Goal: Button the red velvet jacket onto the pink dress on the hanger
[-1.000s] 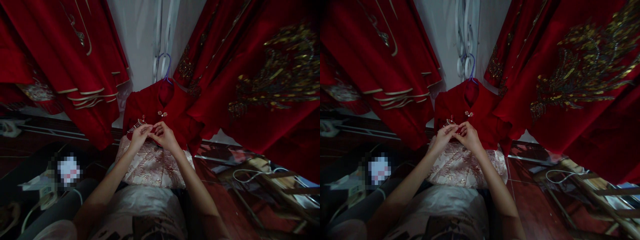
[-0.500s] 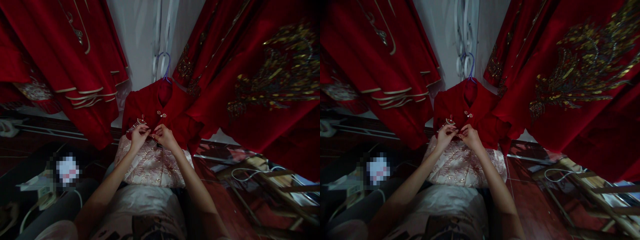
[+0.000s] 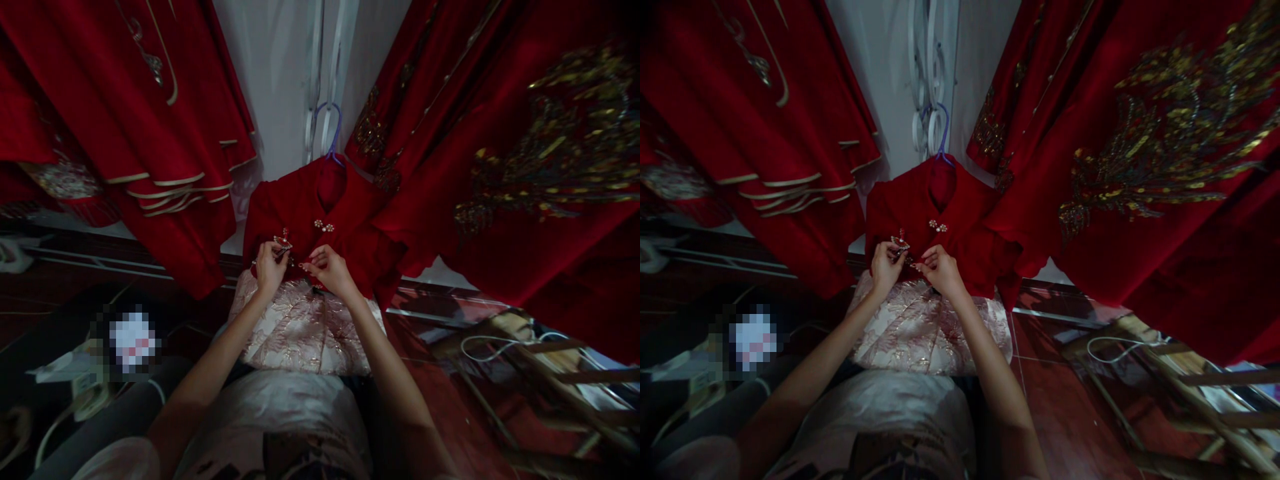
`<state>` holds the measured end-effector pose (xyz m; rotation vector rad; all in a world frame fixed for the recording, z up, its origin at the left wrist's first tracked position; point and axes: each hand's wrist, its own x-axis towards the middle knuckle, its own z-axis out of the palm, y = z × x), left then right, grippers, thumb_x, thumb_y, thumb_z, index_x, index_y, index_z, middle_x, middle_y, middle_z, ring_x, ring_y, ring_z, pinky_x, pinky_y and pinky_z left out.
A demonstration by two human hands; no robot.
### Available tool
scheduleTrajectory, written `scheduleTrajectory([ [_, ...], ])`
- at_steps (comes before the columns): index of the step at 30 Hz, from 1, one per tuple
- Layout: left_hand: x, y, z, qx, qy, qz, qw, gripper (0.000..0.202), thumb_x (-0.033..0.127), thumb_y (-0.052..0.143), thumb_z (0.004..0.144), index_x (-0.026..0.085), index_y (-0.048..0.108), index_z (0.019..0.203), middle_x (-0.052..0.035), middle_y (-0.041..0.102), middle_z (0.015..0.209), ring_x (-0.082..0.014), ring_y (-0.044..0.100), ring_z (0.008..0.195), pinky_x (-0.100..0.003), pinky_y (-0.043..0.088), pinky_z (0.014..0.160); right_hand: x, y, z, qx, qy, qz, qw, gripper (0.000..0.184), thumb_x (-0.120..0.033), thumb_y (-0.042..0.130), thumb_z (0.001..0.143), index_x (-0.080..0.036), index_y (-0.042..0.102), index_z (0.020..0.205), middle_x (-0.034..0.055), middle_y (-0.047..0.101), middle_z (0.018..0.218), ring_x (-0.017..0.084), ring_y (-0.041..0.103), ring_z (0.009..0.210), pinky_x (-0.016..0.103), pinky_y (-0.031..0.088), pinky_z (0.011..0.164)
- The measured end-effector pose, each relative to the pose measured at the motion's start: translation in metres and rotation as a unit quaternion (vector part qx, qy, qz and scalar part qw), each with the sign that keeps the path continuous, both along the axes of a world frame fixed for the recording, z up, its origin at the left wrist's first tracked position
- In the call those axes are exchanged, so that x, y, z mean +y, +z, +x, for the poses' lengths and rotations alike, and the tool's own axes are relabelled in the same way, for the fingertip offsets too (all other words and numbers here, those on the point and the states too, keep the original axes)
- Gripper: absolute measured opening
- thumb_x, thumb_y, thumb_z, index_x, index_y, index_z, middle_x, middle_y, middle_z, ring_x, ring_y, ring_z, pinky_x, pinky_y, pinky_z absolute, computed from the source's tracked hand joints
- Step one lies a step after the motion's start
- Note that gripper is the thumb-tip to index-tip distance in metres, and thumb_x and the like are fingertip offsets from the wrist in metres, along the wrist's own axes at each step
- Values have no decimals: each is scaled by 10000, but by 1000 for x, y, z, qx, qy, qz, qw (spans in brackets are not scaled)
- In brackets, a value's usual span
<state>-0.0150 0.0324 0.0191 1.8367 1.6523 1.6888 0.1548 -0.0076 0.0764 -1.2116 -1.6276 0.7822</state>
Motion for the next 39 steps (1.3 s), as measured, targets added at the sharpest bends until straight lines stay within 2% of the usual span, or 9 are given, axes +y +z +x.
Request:
scheduleTrajectory([
  [5, 7, 11, 5, -82, -39, 5, 996, 274, 322, 652, 789, 178, 516, 978, -36, 585, 890, -121, 573, 737, -236, 476, 673, 0, -1, 0, -2, 2, 5, 1000, 271, -307, 729, 691, -195, 526, 832, -8, 611, 717, 124, 601, 661, 246, 481, 623],
  [9, 17, 20, 6, -102, -67, 6, 993, 260, 297, 647, 790, 178, 519, 983, -17, 602, 814, -115, 600, 717, -234, 499, 677, 0, 0, 0, -6, 3, 11, 1000, 249, -304, 717, 706, -197, 534, 837, -7, 618, 725, 124, 606, 668, 250, 494, 639],
  [15, 20, 26, 0, -135, -94, -8, 986, 192, 334, 631, 790, 185, 610, 910, -26, 660, 833, -118, 638, 754, -236, 510, 708, 14, 15, -4, 9, -32, 67, 997, 203, -291, 687, 732, -197, 547, 844, 2, 621, 765, 120, 610, 684, 245, 509, 663],
  [17, 22, 26, -2, -171, -137, -36, 975, 216, 354, 666, 749, 172, 645, 864, -38, 686, 829, -128, 646, 759, -255, 523, 729, 24, 19, -9, 7, -38, 82, 996, 175, -275, 668, 744, -197, 551, 847, 3, 625, 782, 117, 611, 695, 245, 511, 679],
  [20, 25, 26, -5, -264, -208, -92, 937, 295, 403, 714, 687, 151, 678, 837, -60, 714, 862, -147, 660, 774, -302, 551, 769, 40, 19, -18, -10, -26, 80, 996, 150, -229, 656, 739, -192, 556, 844, -1, 627, 777, 116, 611, 699, 240, 505, 679],
  [22, 26, 27, -6, -311, -228, -114, 915, 342, 433, 719, 682, 140, 696, 855, -75, 723, 903, -153, 669, 778, -331, 560, 797, 49, 16, -25, -19, -14, 81, 996, 140, -202, 647, 737, -186, 556, 842, 0, 623, 770, 117, 607, 695, 238, 500, 674],
  [24, 25, 29, -7, -334, -232, -120, 906, 374, 456, 709, 699, 129, 708, 881, -89, 727, 924, -154, 675, 768, -352, 562, 820, 54, 11, -30, -18, -17, 96, 995, 130, -189, 628, 749, -183, 548, 851, 5, 620, 783, 116, 601, 697, 236, 499, 682],
  [32, 22, 30, -12, -282, -248, -119, 919, 409, 387, 771, 635, 133, 725, 951, -102, 734, 965, -195, 691, 869, -398, 516, 935, 54, 1, -38, -35, -34, 141, 989, 66, -226, 554, 826, -193, 532, 879, 33, 615, 889, 130, 592, 775, 260, 510, 758],
  [39, 27, 32, -13, -244, -240, -110, 933, 310, 318, 756, 638, 127, 730, 880, -96, 738, 887, -188, 691, 804, -373, 528, 880, 53, 2, -38, -39, -44, 144, 988, 74, -203, 509, 838, -193, 514, 912, 55, 598, 920, 148, 589, 802, 276, 516, 754],
])
